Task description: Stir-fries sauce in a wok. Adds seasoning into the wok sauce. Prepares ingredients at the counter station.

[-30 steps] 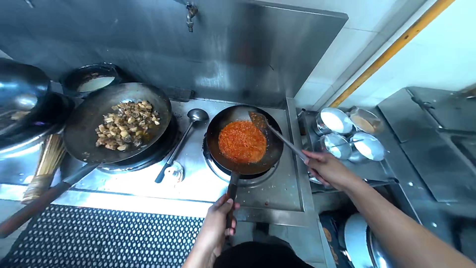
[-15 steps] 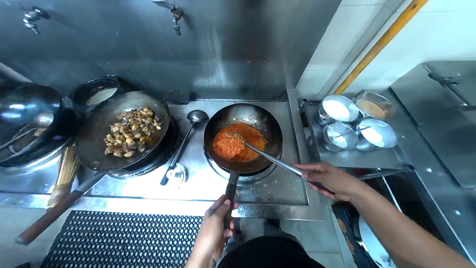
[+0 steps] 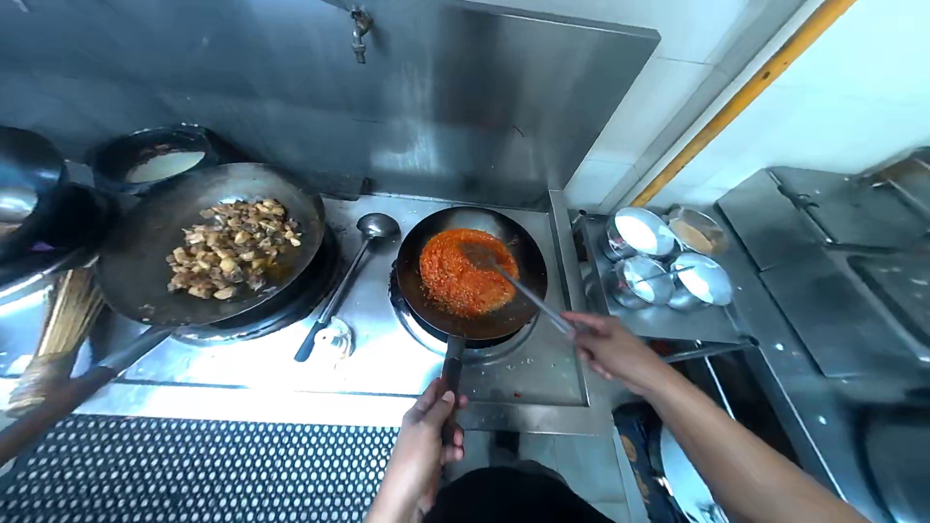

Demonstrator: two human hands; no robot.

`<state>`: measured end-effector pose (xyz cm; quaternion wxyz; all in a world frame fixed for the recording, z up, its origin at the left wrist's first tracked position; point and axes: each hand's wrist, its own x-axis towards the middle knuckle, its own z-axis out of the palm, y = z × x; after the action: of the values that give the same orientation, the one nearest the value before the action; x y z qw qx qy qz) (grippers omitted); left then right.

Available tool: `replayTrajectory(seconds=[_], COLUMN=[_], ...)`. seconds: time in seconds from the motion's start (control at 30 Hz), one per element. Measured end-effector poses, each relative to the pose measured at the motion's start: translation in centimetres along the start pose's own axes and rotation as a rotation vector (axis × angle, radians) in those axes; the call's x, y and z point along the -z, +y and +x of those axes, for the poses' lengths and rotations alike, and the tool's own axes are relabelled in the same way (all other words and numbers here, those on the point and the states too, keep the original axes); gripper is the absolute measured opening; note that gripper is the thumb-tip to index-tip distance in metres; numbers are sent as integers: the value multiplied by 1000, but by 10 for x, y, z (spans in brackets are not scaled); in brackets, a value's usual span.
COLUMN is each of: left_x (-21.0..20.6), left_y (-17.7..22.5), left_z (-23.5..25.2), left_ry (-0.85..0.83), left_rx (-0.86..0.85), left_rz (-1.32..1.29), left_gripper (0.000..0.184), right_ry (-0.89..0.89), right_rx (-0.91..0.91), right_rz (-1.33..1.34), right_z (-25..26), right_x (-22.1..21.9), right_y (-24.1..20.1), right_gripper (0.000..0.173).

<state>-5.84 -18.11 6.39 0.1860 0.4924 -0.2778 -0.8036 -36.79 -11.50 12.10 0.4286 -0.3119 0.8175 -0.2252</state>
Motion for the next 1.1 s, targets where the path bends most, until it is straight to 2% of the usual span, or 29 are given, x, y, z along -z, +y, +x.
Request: replayTrajectory(seconds=[0.1,0.17,0.3,0.4,0.47,0.53,0.63,0.73,0.83,0.9,1.0,1.1], left_x=[11,9,-4,-8,-10,-9,-2,-6,-8,-10,-10,-5], left_y=[0,0,-4,-4,-2,2,5,0,-2,-2,-6,-1], left_z=[7,4,2,3,-4,-1,5,-2,2,1,-3,9], left_ry=[18,27,-17,37,13,17,89,53,64,50,-19,3], left_rx=[-17,-50,-24,-3,-20,-6,0,-18,8,6,25,103], left_rz=[-23,8,22,39,50,45,46,77,37,17,-42,-134], left_gripper=[40,41,46,46,48,47,44,46,46,46,47,38], right_ry=[15,8,-102,-196,-237,-214,-75,72,114,38,-82,-97], right_rx=[-104,-215,-438,-437,-314,-184,21,120,148,128,93,133], right_rz=[271,404,838,946,733,395,-92,-361,-547,-610,-677,-740], right_z=[-7,-9,-13,-18,-26,-33,-23,9,44,48,29,1], right_x=[25,23,-23,-41,-31,-12,20,32,17,5,-2,15], right_y=[14,22,28,22,21,23,15,14,17,11,0,-17], right_gripper=[41,41,26,30,42,52,55,55,58,61,63,59])
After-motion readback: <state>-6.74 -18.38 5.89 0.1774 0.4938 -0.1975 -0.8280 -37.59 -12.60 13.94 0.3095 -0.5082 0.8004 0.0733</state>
